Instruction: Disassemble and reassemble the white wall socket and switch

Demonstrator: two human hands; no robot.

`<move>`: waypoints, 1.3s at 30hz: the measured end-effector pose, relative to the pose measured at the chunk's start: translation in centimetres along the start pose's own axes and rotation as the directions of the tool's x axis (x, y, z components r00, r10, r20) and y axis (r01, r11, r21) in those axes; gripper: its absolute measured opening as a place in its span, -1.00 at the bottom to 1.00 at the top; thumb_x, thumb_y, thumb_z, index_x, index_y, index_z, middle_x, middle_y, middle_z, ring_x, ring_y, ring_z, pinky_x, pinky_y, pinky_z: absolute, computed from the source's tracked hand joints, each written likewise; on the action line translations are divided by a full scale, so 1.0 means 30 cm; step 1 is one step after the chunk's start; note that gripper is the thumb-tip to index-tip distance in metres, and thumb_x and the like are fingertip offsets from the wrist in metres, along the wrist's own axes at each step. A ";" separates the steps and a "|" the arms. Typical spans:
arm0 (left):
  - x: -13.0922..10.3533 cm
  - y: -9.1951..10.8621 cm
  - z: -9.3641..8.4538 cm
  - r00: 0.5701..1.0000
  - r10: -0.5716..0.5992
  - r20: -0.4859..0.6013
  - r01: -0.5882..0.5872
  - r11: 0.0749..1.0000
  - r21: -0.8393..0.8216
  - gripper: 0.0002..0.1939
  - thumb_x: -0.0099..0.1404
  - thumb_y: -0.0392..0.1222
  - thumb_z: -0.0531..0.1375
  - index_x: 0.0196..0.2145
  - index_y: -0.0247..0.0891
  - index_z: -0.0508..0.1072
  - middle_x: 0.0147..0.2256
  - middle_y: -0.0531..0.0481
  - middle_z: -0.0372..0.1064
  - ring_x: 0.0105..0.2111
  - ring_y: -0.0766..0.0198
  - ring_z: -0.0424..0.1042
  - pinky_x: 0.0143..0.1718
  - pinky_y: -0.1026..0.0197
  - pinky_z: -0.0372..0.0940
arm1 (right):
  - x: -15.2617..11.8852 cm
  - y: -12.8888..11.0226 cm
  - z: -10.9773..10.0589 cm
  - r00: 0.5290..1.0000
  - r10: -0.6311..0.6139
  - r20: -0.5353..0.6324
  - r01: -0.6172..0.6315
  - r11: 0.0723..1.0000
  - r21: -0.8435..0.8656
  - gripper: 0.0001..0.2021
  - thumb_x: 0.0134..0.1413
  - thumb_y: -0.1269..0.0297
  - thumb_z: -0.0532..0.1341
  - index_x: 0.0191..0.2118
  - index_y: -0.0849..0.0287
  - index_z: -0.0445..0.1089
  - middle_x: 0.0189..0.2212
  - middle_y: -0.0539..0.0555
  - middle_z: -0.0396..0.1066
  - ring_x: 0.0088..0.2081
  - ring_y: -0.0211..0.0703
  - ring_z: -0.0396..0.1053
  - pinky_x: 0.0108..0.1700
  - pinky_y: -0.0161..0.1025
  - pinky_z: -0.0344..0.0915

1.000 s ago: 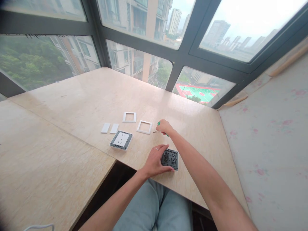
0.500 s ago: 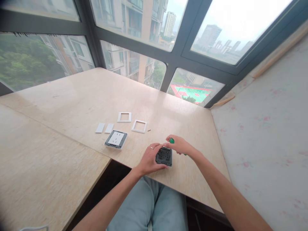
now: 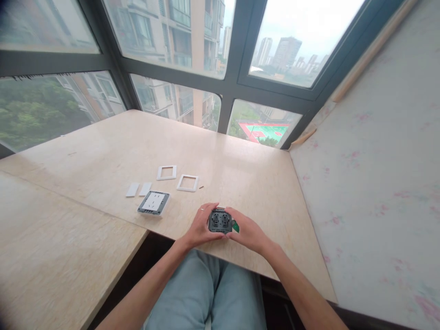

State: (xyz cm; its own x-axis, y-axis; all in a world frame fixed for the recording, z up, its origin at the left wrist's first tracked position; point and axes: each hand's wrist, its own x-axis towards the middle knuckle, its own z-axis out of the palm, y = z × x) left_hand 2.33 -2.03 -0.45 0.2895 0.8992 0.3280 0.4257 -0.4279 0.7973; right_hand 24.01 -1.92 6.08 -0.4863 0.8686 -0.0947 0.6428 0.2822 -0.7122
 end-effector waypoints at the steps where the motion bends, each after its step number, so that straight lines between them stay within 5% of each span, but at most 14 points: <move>1: 0.000 0.000 0.001 1.000 0.007 0.001 -0.007 1.000 0.012 0.02 -0.06 0.14 0.49 0.27 -0.18 0.19 0.17 -0.27 0.25 0.20 -0.15 0.24 0.23 -0.21 0.18 | 0.001 0.000 0.000 1.000 -0.018 0.007 0.018 1.000 -0.010 -0.29 -0.05 0.36 0.33 0.27 0.06 0.23 0.28 0.23 0.28 0.28 0.13 0.26 0.20 0.09 0.30; 13: 0.003 0.016 -0.007 1.000 0.024 0.019 -0.026 0.994 0.111 -0.01 -0.07 0.08 0.49 0.26 -0.16 0.21 0.18 -0.24 0.29 0.26 -0.20 0.18 0.27 -0.26 0.09 | 0.016 -0.021 -0.030 0.991 -0.135 0.020 0.135 0.991 0.027 -0.32 -0.05 0.38 0.38 0.23 0.08 0.24 0.18 0.24 0.34 0.18 0.10 0.33 0.15 0.05 0.32; 23: 0.043 0.055 -0.039 0.996 0.014 0.089 -0.019 0.998 0.062 0.05 -0.09 0.02 0.51 0.30 -0.10 0.16 0.08 -0.18 0.31 0.17 -0.16 0.22 0.24 -0.23 0.10 | -0.004 0.021 -0.019 0.998 -0.041 -0.039 0.044 0.997 0.068 -0.27 -0.07 0.30 0.38 0.26 0.10 0.21 0.31 0.28 0.20 0.33 0.14 0.16 0.29 0.11 0.17; 27: 0.036 0.106 -0.084 1.000 -0.005 0.007 0.005 1.000 0.012 0.02 -0.06 0.02 0.51 0.28 -0.13 0.15 0.11 -0.20 0.24 0.17 -0.14 0.21 0.24 -0.22 0.13 | -0.029 0.022 -0.040 0.997 0.064 -0.033 -0.060 0.994 0.096 -0.20 -0.13 0.25 0.41 0.29 0.10 0.19 0.34 0.26 0.17 0.33 0.14 0.16 0.30 0.08 0.17; 31: -0.014 0.133 -0.198 0.975 -0.043 -0.218 0.031 0.998 -0.061 -0.02 0.02 0.03 0.47 0.29 -0.09 0.11 0.11 -0.17 0.21 0.11 -0.03 0.29 0.18 -0.11 0.26 | -0.060 0.008 -0.049 0.994 0.106 -0.005 -0.105 0.991 0.082 -0.29 -0.02 0.22 0.34 0.28 0.12 0.22 0.30 0.26 0.24 0.26 0.14 0.27 0.25 0.06 0.24; 34: -0.073 0.100 -0.338 0.870 -0.140 -0.473 0.108 0.990 -0.094 -0.08 0.06 0.07 0.45 0.28 -0.11 0.15 0.04 -0.12 0.24 0.06 0.04 0.35 0.15 -0.05 0.30 | -0.074 -0.004 -0.044 0.994 0.108 0.015 -0.109 0.993 0.046 -0.34 0.02 0.13 0.31 0.26 0.13 0.26 0.28 0.25 0.28 0.28 0.16 0.25 0.30 0.10 0.17; 37: -0.142 0.023 -0.509 0.633 -0.247 -0.734 0.235 0.964 -0.122 -0.09 0.03 0.11 0.45 0.24 -0.18 0.20 0.02 -0.13 0.23 0.01 0.05 0.39 0.06 0.00 0.37 | -0.070 -0.009 -0.033 0.994 0.103 0.024 -0.103 0.995 0.016 -0.37 0.06 0.07 0.27 0.25 0.14 0.28 0.28 0.25 0.29 0.28 0.16 0.25 0.31 0.10 0.16; 39: -0.190 -0.042 -0.616 0.470 -0.217 -0.856 0.429 0.904 0.006 -0.12 -0.02 0.09 0.47 0.19 -0.24 0.28 0.01 -0.15 0.24 0.03 0.00 0.36 0.08 -0.07 0.35 | -0.061 -0.004 -0.024 0.995 0.101 0.010 -0.101 0.995 -0.007 -0.38 0.09 0.06 0.23 0.25 0.17 0.27 0.29 0.27 0.27 0.28 0.16 0.25 0.30 0.09 0.18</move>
State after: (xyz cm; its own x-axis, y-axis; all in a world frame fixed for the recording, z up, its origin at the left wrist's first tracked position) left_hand -15.70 -4.94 6.05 -0.6903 0.5933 0.4142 0.5134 -0.0017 0.8581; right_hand 25.24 -3.23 6.85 -0.4243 0.8888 -0.1730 0.6927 0.1956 -0.6942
